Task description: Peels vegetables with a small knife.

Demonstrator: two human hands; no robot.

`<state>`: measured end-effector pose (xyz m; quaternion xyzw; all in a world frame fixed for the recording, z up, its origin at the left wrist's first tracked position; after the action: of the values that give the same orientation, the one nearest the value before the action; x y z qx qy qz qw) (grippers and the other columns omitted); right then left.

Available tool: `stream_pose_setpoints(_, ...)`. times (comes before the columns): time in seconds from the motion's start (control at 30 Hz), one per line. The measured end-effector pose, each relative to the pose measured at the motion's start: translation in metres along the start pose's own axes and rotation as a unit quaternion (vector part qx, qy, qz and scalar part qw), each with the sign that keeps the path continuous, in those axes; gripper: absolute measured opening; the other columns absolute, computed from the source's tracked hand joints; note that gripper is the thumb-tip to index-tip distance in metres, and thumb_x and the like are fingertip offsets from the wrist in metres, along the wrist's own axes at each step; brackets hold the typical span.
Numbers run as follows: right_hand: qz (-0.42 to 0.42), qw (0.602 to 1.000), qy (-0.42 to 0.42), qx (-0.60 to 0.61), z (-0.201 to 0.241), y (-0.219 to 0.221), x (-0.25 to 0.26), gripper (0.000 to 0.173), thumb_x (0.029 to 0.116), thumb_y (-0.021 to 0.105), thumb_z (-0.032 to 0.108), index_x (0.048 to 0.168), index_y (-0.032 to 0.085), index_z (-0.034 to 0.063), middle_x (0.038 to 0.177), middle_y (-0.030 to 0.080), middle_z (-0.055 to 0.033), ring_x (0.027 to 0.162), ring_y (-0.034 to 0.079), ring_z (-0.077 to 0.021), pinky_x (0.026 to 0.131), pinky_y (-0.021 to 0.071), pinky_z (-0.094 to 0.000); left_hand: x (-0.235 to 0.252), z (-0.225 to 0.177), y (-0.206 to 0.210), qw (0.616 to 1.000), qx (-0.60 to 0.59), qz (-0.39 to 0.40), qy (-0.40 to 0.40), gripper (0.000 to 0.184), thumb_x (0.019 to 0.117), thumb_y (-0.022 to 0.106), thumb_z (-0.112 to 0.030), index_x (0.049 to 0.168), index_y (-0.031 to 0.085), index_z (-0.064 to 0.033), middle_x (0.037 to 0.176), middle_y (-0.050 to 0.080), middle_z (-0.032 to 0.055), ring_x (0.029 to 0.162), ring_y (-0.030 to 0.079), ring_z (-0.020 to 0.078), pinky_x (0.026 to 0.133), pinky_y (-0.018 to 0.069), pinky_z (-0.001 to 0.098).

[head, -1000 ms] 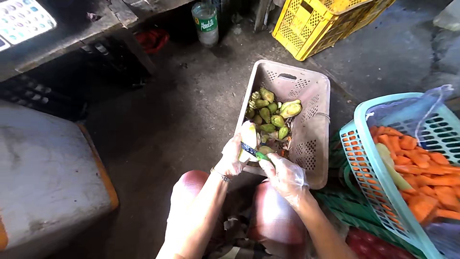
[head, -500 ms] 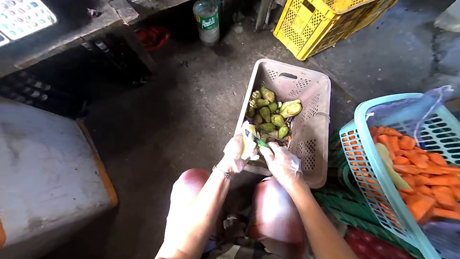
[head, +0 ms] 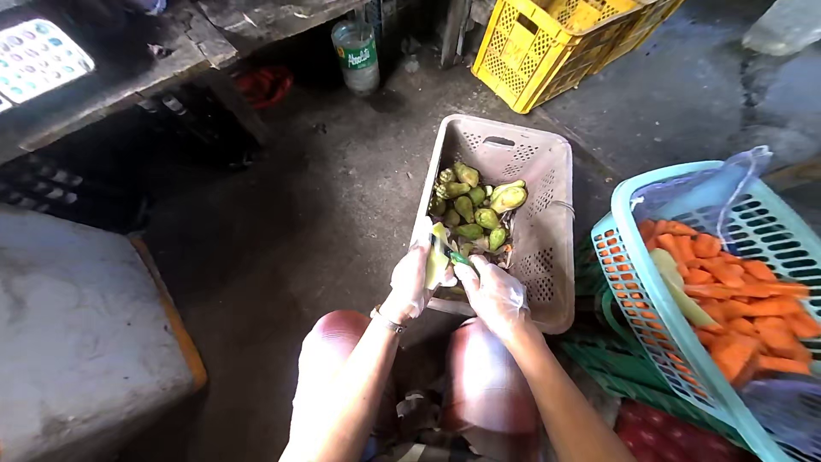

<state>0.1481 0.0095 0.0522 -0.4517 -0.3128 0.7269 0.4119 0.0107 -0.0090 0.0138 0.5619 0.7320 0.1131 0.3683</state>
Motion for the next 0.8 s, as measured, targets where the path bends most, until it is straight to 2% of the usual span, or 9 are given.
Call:
stream_pose_setpoints(0.2, 0.037, 0.999, 0.019, 0.022, 0.006, 0.008, 0.015, 0.051, 0.1108, 0.038, 0.043, 0.14, 0.058, 0.0063, 0.127, 0.067, -0.0215, 0.122, 0.064, -0.0354, 0.102, 0.0471, -0.0536, 0.008, 0.005, -0.004, 0.998, -0.021, -0.05, -0.007, 0.041, 0.1132, 0.022, -0.031, 0.115, 0.055, -0.0063, 0.075, 0.061, 0.0042, 0.057, 0.059, 0.0098, 0.052, 0.0526, 0.023)
stream_pose_setpoints(0.27, 0.034, 0.998, 0.049, 0.037, -0.005, 0.012, 0.026, 0.053, 0.1111, 0.036, 0.045, 0.138, 0.059, 0.0051, 0.128, 0.066, -0.0233, 0.123, 0.063, -0.0379, 0.103, 0.0463, -0.0567, 0.006, 0.007, -0.004, 1.0, -0.01, -0.019, -0.001, 0.042, 0.1131, 0.018, -0.028, 0.115, 0.053, -0.0044, 0.074, 0.061, 0.0046, 0.054, 0.057, 0.0096, 0.051, 0.0508, 0.0221)
stream_pose_setpoints(0.33, 0.074, 0.992, 0.095, 0.041, -0.028, 0.015, 0.041, 0.059, 0.1107, 0.031, 0.05, 0.145, 0.054, 0.0074, 0.139, 0.061, -0.0207, 0.133, 0.056, -0.0358, 0.11, 0.041, -0.0583, 0.001, 0.007, -0.004, 1.0, 0.006, 0.03, 0.005, 0.043, 0.1112, 0.014, -0.023, 0.123, 0.05, -0.0028, 0.078, 0.061, 0.0039, 0.055, 0.056, 0.0081, 0.052, 0.0508, 0.0205)
stream_pose_setpoints(0.37, 0.093, 0.989, 0.104, 0.037, -0.036, 0.015, 0.044, 0.061, 0.1104, 0.029, 0.051, 0.145, 0.053, 0.0074, 0.141, 0.06, -0.0201, 0.135, 0.054, -0.0349, 0.111, 0.0398, -0.0586, 0.001, 0.006, -0.005, 1.0, -0.003, 0.03, -0.004, 0.043, 0.1115, 0.014, -0.024, 0.123, 0.05, -0.0034, 0.078, 0.061, 0.0039, 0.055, 0.056, 0.0081, 0.051, 0.0503, 0.0205)
stream_pose_setpoints(0.43, 0.1, 0.989, 0.104, 0.025, -0.043, 0.012, 0.038, 0.061, 0.1102, 0.029, 0.052, 0.143, 0.055, 0.0073, 0.139, 0.06, -0.0199, 0.134, 0.055, -0.0341, 0.11, 0.0407, -0.0579, 0.003, 0.001, -0.005, 0.999, -0.038, 0.016, -0.033, 0.044, 0.1125, 0.018, -0.032, 0.117, 0.053, -0.0061, 0.078, 0.062, 0.0045, 0.056, 0.058, 0.009, 0.051, 0.0508, 0.021)
stream_pose_setpoints(0.53, 0.019, 0.995, 0.083, 0.045, -0.036, 0.004, 0.015, 0.057, 0.1108, 0.032, 0.049, 0.138, 0.059, 0.0073, 0.13, 0.066, -0.0192, 0.125, 0.062, -0.0332, 0.105, 0.0456, -0.0557, 0.006, 0.001, -0.01, 0.993, -0.074, 0.082, -0.041, 0.057, 0.111, 0.016, -0.046, 0.122, 0.055, -0.006, 0.082, 0.063, 0.0065, 0.057, 0.059, 0.0107, 0.051, 0.0523, 0.0215)
stream_pose_setpoints(0.6, -0.017, 0.997, 0.051, 0.059, -0.017, -0.004, -0.005, 0.052, 0.1109, 0.036, 0.044, 0.136, 0.06, 0.005, 0.123, 0.068, -0.021, 0.118, 0.065, -0.0355, 0.099, 0.0481, -0.0561, 0.006, 0.003, -0.009, 0.992, -0.086, 0.084, -0.036, 0.056, 0.1109, 0.016, -0.046, 0.117, 0.056, -0.0066, 0.081, 0.063, 0.0059, 0.057, 0.059, 0.0099, 0.051, 0.0522, 0.0207)
stream_pose_setpoints(0.67, -0.008, 0.998, 0.036, 0.044, 0.002, -0.009, -0.018, 0.05, 0.11, 0.039, 0.043, 0.137, 0.061, 0.0072, 0.122, 0.069, -0.0205, 0.116, 0.067, -0.037, 0.096, 0.0496, -0.0575, 0.005, 0.004, -0.008, 0.993, -0.095, 0.05, -0.04, 0.051, 0.1111, 0.022, -0.045, 0.108, 0.056, -0.0074, 0.075, 0.063, 0.0053, 0.055, 0.059, 0.0096, 0.051, 0.0525, 0.0209)
stream_pose_setpoints(0.8, 0.019, 0.999, 0.031, 0.002, 0.017, -0.011, -0.019, 0.048, 0.1095, 0.039, 0.046, 0.135, 0.062, 0.0113, 0.121, 0.07, -0.0171, 0.114, 0.067, -0.0348, 0.092, 0.0509, -0.0564, 0.002, 0.001, -0.006, 0.994, -0.084, -0.031, -0.056, 0.042, 0.1123, 0.022, -0.033, 0.111, 0.056, -0.0084, 0.077, 0.065, 0.0052, 0.059, 0.064, 0.0096, 0.052, 0.0552, 0.0221)
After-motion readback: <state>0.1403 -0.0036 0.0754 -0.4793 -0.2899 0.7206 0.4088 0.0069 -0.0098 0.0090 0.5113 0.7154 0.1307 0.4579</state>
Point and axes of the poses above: each hand's wrist, its own x-axis towards the middle knuckle, its own y-axis out of the palm, z = x × y, the point moved 1 cm from there along x, towards the middle knuckle
